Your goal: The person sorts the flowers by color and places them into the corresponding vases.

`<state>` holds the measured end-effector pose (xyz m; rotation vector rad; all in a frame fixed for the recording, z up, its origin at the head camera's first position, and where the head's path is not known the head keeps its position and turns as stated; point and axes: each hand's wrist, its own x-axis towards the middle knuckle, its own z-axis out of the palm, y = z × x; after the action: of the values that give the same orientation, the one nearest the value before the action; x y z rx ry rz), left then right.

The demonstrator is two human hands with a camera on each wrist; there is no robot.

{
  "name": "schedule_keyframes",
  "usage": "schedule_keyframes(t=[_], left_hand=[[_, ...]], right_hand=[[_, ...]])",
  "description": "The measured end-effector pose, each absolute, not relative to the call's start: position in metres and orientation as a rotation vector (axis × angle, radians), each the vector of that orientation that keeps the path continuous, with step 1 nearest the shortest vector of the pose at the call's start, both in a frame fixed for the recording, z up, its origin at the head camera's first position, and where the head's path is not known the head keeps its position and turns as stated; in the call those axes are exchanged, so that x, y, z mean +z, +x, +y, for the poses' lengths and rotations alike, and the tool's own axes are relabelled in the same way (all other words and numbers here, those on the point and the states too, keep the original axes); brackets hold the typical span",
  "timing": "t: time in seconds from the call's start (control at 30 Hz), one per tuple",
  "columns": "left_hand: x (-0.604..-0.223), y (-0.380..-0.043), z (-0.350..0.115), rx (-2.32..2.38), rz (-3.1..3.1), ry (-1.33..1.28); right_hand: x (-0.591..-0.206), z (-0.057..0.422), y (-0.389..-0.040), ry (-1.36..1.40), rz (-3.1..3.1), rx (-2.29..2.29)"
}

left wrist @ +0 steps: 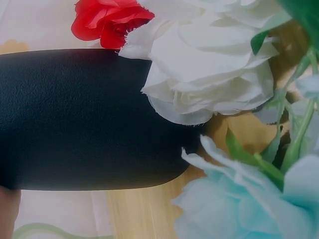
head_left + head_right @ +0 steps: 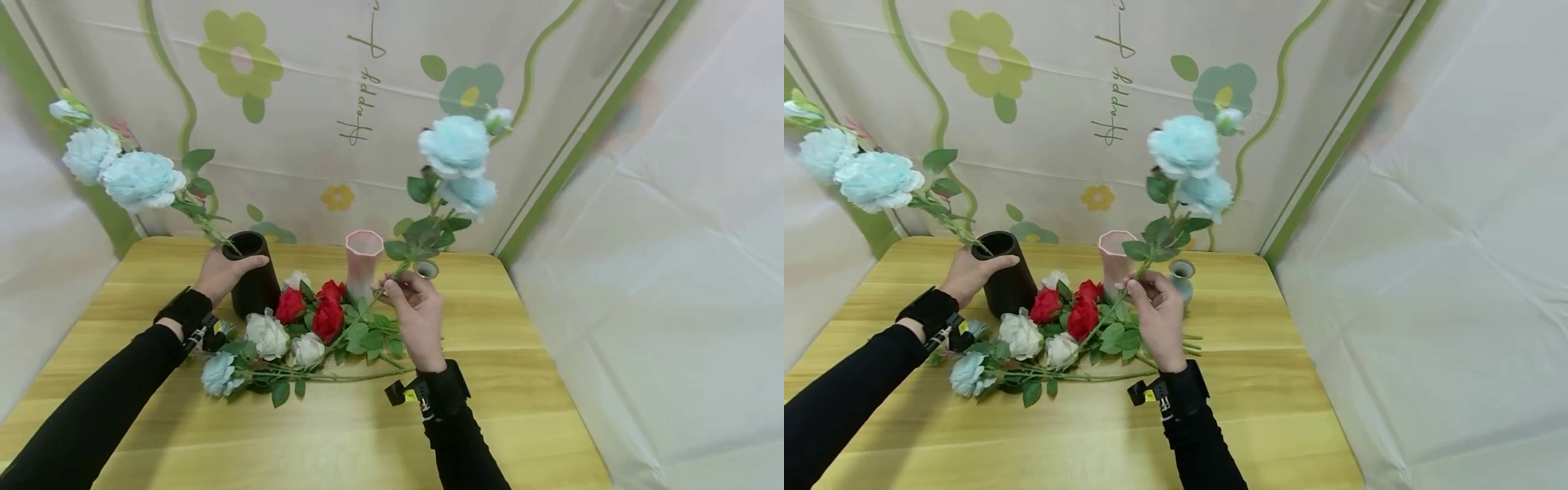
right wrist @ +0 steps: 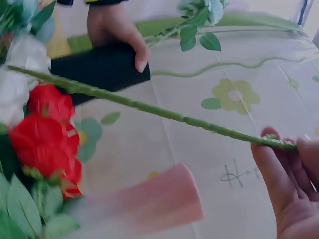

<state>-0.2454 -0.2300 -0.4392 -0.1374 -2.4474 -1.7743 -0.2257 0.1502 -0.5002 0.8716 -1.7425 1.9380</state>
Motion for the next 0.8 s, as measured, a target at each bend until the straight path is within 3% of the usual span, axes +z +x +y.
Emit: schedule_keyframes(t=[0.33,0.8], left_hand=[[-0.441,-0.246,-0.23,-1.788,-2.424,-0.139],[-0.439,-0.245,-0.228,-1.788,-2.445,-0.083]], right_hand=[[-0.395,0.106,-0.165,0.355,-1.415,2.278],[-0.368,0.079,-0.176,0.098,-1.069,2.376]])
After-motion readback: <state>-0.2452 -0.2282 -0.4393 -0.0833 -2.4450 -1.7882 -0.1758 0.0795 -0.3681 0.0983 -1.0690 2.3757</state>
